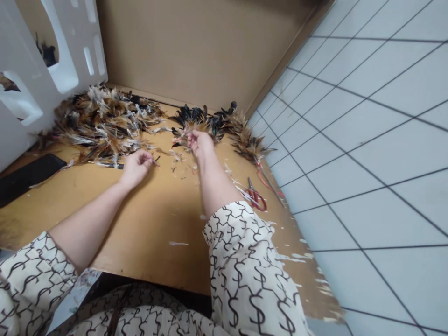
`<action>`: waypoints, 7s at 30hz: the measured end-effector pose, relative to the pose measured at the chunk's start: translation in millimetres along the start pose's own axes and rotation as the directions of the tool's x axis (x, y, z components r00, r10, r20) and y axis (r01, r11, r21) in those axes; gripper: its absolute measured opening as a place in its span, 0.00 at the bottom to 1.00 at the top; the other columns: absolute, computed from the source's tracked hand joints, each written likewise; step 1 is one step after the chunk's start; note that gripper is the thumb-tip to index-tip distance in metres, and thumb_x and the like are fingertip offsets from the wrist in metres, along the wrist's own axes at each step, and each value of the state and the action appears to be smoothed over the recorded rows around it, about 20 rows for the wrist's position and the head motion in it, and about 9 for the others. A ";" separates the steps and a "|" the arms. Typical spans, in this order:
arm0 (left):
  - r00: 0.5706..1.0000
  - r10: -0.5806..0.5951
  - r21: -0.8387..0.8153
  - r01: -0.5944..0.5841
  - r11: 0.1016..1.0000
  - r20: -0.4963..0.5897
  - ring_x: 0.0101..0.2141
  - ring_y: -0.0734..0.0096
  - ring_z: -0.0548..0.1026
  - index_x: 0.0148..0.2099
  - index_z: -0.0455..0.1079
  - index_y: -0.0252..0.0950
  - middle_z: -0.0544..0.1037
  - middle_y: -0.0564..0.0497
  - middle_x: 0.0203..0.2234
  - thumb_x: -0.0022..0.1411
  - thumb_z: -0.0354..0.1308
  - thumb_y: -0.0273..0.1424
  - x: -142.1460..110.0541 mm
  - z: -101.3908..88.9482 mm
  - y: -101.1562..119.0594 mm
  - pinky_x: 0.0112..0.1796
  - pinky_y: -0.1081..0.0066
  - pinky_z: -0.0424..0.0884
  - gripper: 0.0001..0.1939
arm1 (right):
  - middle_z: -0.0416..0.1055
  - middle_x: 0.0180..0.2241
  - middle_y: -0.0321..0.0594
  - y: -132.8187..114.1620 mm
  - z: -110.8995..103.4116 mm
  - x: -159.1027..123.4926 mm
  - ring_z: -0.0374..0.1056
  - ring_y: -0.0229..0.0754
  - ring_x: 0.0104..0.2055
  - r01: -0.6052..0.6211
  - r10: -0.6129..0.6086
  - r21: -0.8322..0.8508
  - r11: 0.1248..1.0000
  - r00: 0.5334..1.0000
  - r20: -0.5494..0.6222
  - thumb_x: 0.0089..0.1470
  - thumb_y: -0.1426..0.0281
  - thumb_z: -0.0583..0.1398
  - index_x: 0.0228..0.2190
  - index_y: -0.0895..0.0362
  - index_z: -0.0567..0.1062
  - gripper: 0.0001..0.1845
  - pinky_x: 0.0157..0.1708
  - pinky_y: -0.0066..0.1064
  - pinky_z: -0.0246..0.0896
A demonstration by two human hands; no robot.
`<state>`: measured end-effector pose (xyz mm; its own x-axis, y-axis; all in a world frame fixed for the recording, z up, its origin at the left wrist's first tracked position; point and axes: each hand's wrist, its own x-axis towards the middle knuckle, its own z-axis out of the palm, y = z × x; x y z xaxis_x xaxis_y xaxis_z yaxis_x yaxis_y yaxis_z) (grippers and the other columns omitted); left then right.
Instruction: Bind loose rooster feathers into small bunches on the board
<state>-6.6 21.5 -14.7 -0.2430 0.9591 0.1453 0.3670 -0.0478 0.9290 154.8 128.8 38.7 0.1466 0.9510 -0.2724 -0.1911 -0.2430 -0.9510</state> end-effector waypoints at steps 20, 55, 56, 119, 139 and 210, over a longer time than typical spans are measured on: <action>0.939 -0.010 0.292 0.117 0.949 -0.345 0.32 0.68 0.72 0.35 0.69 0.35 0.75 0.49 0.29 0.53 0.50 0.27 21.9 -44.9 -14.2 0.37 0.71 0.66 0.08 | 0.61 0.13 0.28 36.4 41.7 -76.0 0.54 0.27 0.13 0.069 -0.058 -0.037 0.997 0.968 0.246 0.46 0.81 0.55 0.20 0.58 0.66 0.08 0.13 0.19 0.46; 0.974 -0.189 -0.337 0.220 0.915 0.124 0.13 0.82 0.59 0.19 0.65 0.33 0.64 0.59 0.09 0.42 0.61 0.25 -4.4 -11.5 17.2 0.17 0.78 0.54 0.07 | 0.63 0.17 0.30 93.6 24.2 -60.1 0.60 0.34 0.24 0.526 -0.419 -0.196 0.828 0.812 0.406 0.43 0.70 0.56 0.19 0.56 0.66 0.05 0.28 0.28 0.59; 0.975 -0.182 -0.363 0.215 0.907 0.125 0.13 0.83 0.59 0.18 0.65 0.32 0.64 0.59 0.09 0.42 0.63 0.25 -4.1 -11.7 17.2 0.17 0.79 0.54 0.08 | 0.64 0.17 0.30 93.3 24.3 -61.6 0.61 0.33 0.24 0.531 -0.419 -0.187 0.826 0.802 0.426 0.43 0.71 0.56 0.19 0.56 0.66 0.05 0.29 0.28 0.60; 0.951 -0.172 -0.492 0.282 0.823 0.257 0.15 0.83 0.64 0.22 0.65 0.32 0.67 0.57 0.12 0.40 0.62 0.18 -2.1 -13.4 14.6 0.18 0.81 0.60 0.09 | 0.63 0.20 0.29 99.7 24.4 -69.1 0.59 0.32 0.22 0.647 -0.543 -0.245 0.722 0.750 0.379 0.45 0.71 0.56 0.23 0.54 0.63 0.04 0.27 0.27 0.58; 0.972 -0.151 -0.518 0.225 0.825 0.181 0.13 0.84 0.62 0.25 0.67 0.31 0.68 0.58 0.13 0.42 0.62 0.19 -1.7 -10.1 13.1 0.18 0.79 0.61 0.07 | 0.64 0.20 0.30 97.2 24.0 -73.6 0.60 0.33 0.23 0.660 -0.543 -0.240 0.712 0.735 0.407 0.46 0.70 0.56 0.23 0.54 0.63 0.04 0.27 0.28 0.59; 0.995 0.022 -0.448 0.026 0.894 0.100 0.15 0.82 0.64 0.22 0.64 0.34 0.66 0.59 0.11 0.44 0.55 0.16 -2.4 -7.6 9.5 0.19 0.80 0.61 0.08 | 0.66 0.25 0.33 104.2 21.5 -65.6 0.63 0.36 0.27 0.736 -0.601 -0.227 0.638 0.660 0.451 0.50 0.69 0.54 0.27 0.54 0.64 0.02 0.33 0.31 0.61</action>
<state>-9.4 16.7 -3.6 -0.1440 0.9809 0.1305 -0.0805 -0.1430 0.9864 104.4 45.2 -39.4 -0.2265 0.8600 0.4574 0.2062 0.5013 -0.8404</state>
